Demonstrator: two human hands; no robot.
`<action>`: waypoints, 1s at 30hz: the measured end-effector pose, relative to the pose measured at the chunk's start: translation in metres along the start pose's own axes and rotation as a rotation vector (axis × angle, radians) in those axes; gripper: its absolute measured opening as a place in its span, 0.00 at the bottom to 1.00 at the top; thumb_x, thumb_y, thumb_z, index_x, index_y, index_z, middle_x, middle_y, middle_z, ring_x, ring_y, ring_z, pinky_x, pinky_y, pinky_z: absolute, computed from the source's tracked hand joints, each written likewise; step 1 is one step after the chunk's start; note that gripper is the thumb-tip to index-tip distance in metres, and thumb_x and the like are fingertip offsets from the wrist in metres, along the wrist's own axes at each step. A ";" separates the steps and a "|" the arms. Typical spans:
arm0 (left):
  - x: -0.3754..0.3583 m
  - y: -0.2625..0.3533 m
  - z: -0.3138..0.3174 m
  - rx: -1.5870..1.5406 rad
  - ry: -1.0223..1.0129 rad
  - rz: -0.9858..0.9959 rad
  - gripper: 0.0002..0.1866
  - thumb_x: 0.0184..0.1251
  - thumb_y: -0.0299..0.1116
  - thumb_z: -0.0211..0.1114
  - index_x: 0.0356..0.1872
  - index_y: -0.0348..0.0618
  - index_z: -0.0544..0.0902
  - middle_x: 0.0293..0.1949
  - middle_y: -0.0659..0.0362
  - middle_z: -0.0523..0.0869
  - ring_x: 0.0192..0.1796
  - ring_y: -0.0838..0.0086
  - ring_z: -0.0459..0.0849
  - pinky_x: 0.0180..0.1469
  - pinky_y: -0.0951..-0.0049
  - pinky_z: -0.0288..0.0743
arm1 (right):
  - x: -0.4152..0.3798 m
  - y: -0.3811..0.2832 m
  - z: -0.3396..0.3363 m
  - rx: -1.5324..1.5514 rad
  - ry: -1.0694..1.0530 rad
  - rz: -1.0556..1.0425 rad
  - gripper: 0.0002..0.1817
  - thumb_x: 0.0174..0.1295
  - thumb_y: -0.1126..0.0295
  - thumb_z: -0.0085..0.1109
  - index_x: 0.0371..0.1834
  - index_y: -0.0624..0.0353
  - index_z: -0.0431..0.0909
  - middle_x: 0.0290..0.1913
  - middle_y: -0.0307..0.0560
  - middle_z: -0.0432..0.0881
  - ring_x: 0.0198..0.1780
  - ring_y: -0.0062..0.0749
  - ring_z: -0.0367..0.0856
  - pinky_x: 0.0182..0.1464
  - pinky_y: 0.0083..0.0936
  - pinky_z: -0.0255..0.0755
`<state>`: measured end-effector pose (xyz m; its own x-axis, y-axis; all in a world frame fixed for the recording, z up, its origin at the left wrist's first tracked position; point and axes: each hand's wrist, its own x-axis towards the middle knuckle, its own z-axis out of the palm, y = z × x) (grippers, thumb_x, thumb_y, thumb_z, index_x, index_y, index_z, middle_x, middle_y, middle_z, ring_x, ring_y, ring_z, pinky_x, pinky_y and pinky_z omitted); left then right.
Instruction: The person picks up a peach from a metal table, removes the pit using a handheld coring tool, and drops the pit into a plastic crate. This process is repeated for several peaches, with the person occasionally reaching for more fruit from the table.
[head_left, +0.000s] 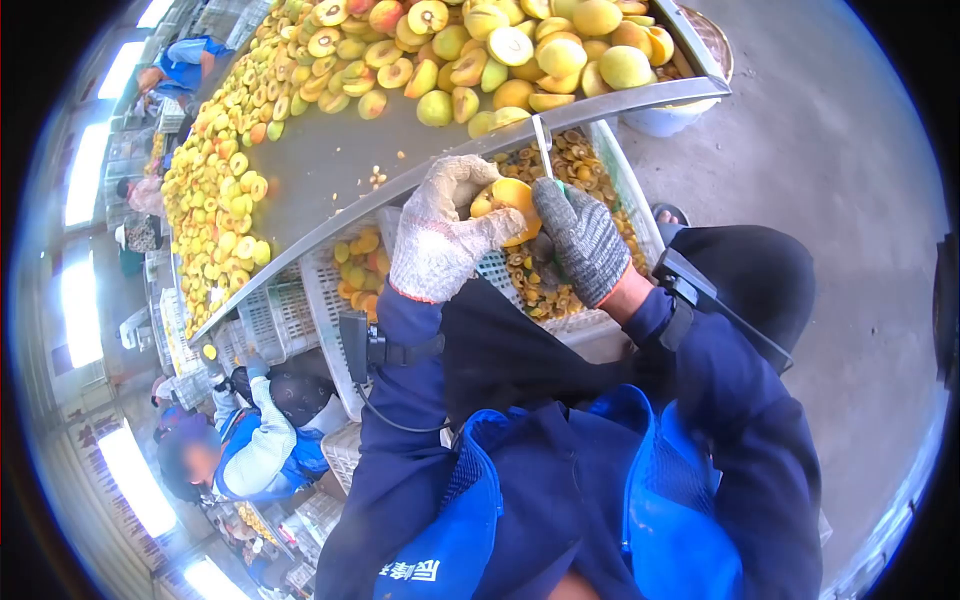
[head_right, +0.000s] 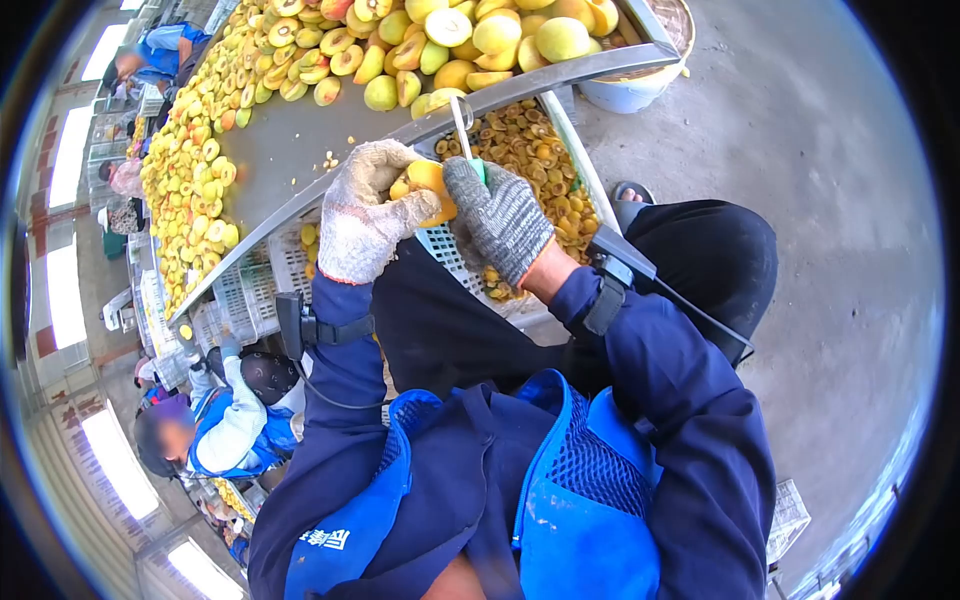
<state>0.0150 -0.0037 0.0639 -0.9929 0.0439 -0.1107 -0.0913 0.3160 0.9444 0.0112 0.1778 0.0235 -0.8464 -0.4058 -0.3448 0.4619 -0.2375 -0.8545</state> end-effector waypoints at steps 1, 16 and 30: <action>-0.003 0.000 0.005 0.021 0.039 0.034 0.23 0.55 0.28 0.79 0.50 0.40 0.79 0.45 0.59 0.86 0.51 0.77 0.84 0.55 0.72 0.80 | -0.002 -0.001 0.000 -0.003 0.007 -0.003 0.24 0.75 0.47 0.50 0.40 0.60 0.75 0.16 0.40 0.75 0.13 0.23 0.73 0.16 0.22 0.66; -0.018 -0.005 0.023 0.147 -0.132 0.334 0.17 0.64 0.33 0.73 0.53 0.39 0.84 0.62 0.47 0.82 0.62 0.63 0.82 0.63 0.64 0.76 | -0.006 0.023 -0.004 0.104 0.134 -0.124 0.24 0.77 0.48 0.44 0.38 0.59 0.76 0.18 0.42 0.75 0.14 0.27 0.71 0.18 0.27 0.67; -0.003 -0.014 0.053 -0.962 0.329 -0.044 0.27 0.77 0.55 0.44 0.52 0.42 0.79 0.43 0.47 0.86 0.42 0.61 0.84 0.40 0.67 0.79 | -0.015 0.010 -0.016 -0.833 0.217 -0.579 0.17 0.67 0.57 0.62 0.34 0.62 0.80 0.28 0.59 0.79 0.34 0.59 0.81 0.37 0.48 0.74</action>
<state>0.0235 0.0423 0.0344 -0.9456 -0.2582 -0.1979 -0.0071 -0.5919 0.8060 0.0242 0.1963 0.0142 -0.9483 -0.2363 0.2120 -0.2901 0.3735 -0.8811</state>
